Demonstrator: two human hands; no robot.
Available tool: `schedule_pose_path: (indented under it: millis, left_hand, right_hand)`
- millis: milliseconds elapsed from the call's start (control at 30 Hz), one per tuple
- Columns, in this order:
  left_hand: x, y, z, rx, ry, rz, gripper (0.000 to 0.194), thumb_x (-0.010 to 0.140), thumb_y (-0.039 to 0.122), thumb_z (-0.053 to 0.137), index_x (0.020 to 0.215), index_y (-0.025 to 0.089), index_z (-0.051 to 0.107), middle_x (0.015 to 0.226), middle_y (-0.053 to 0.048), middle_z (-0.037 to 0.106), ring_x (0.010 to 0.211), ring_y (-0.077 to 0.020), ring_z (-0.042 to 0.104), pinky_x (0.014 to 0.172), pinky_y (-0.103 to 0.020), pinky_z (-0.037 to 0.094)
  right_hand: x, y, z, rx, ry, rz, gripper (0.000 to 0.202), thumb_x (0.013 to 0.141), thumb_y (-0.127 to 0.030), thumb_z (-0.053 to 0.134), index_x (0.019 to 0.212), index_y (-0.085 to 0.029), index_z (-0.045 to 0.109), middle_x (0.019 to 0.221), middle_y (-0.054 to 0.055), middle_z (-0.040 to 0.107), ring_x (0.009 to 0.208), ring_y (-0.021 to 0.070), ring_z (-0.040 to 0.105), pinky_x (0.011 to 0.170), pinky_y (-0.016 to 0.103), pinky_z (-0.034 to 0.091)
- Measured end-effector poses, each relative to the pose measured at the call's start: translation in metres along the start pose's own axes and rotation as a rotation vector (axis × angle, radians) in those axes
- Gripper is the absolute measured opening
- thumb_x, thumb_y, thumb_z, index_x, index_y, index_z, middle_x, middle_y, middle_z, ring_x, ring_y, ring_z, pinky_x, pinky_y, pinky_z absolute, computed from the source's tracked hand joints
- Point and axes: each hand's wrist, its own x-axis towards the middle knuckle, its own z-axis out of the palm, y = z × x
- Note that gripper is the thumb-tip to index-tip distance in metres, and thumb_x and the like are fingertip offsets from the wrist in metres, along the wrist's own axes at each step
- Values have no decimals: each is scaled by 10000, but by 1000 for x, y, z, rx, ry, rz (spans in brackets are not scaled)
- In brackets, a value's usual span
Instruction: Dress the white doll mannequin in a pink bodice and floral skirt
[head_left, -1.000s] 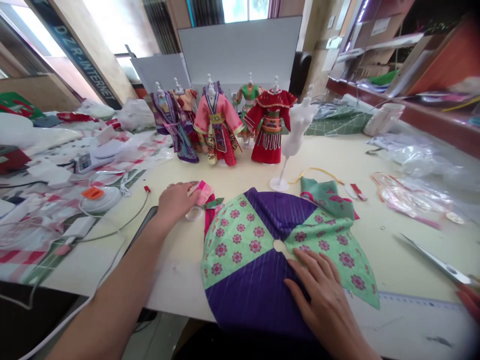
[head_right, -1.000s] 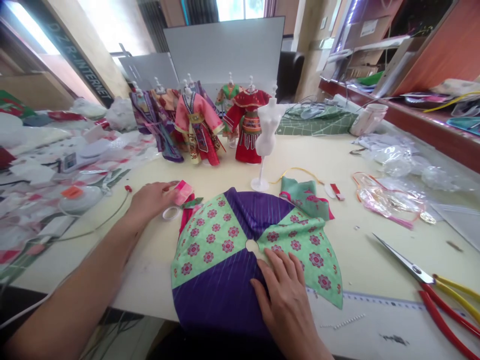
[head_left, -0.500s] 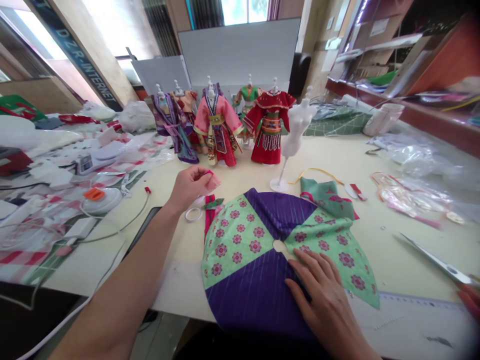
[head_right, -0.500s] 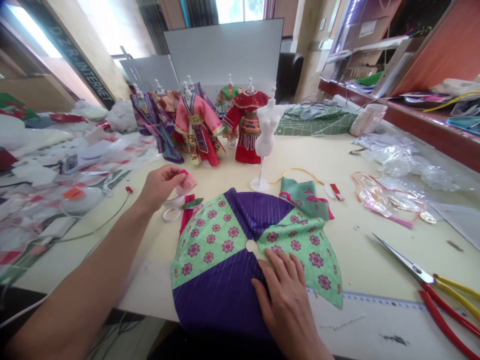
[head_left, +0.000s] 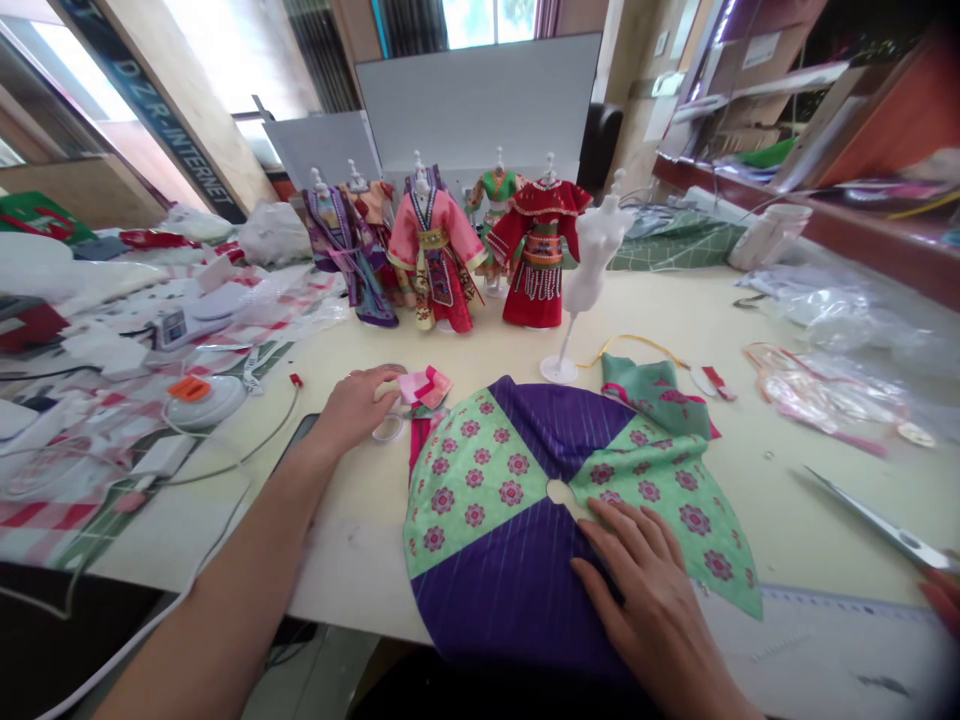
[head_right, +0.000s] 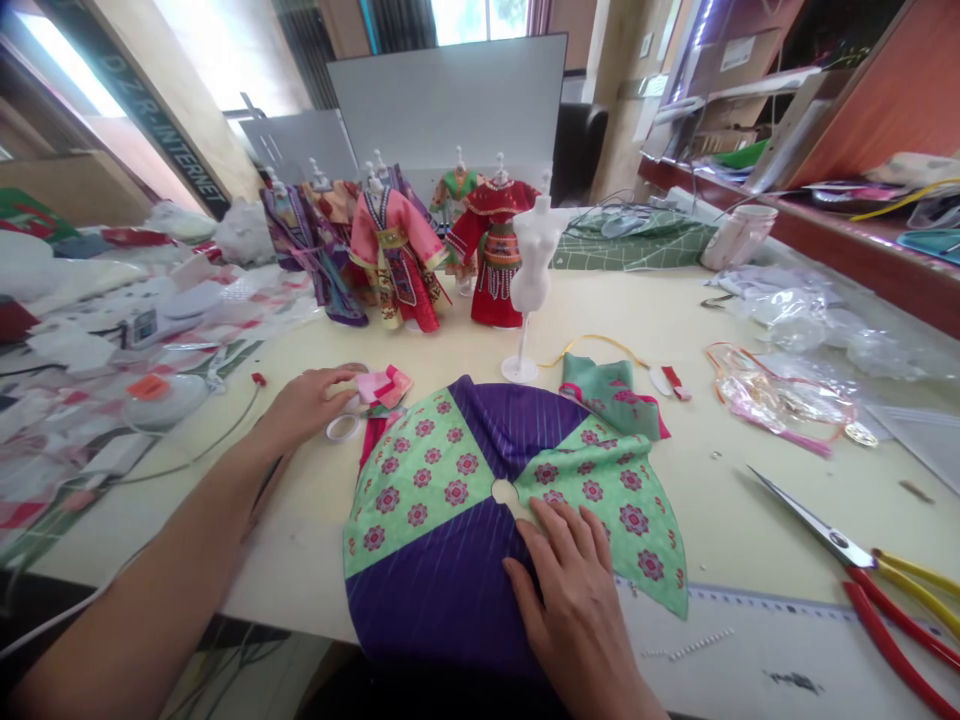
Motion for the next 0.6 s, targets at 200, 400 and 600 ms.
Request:
schedule_pose_path:
  millis: [200,400,600]
  left_hand:
    - [3,-13,10,212,-74,41,189,718,265,496,792,230,667,983,-66,702,971,-287,597,837,-378,402]
    - [12,-11,10,333,42,-8,224,774,252,431,813,188,642,888,-127,698,948,-305,600,994,-507,235]
    - [18,-9,-3,272,173,-58,241,787,249,423,876,153,624,900,-162,694,937,-312,614,1019,-505,218]
  right_hand:
    - [0,-1,-1,-4,5,-1,245,910,-269,489,1095,-154,601,1202,123,562,1151,299,472,969,512,370]
    - [1,0,-1,-7,-1,2,253,907,-273,486,1102,-160,599,1203,122,564,1143,301,483,970,521,370]
    - [1,-1,-1,-7,-1,3,252,905,-271,495,1106,-158,595,1212,122,557,1156,301,469,974,514,364]
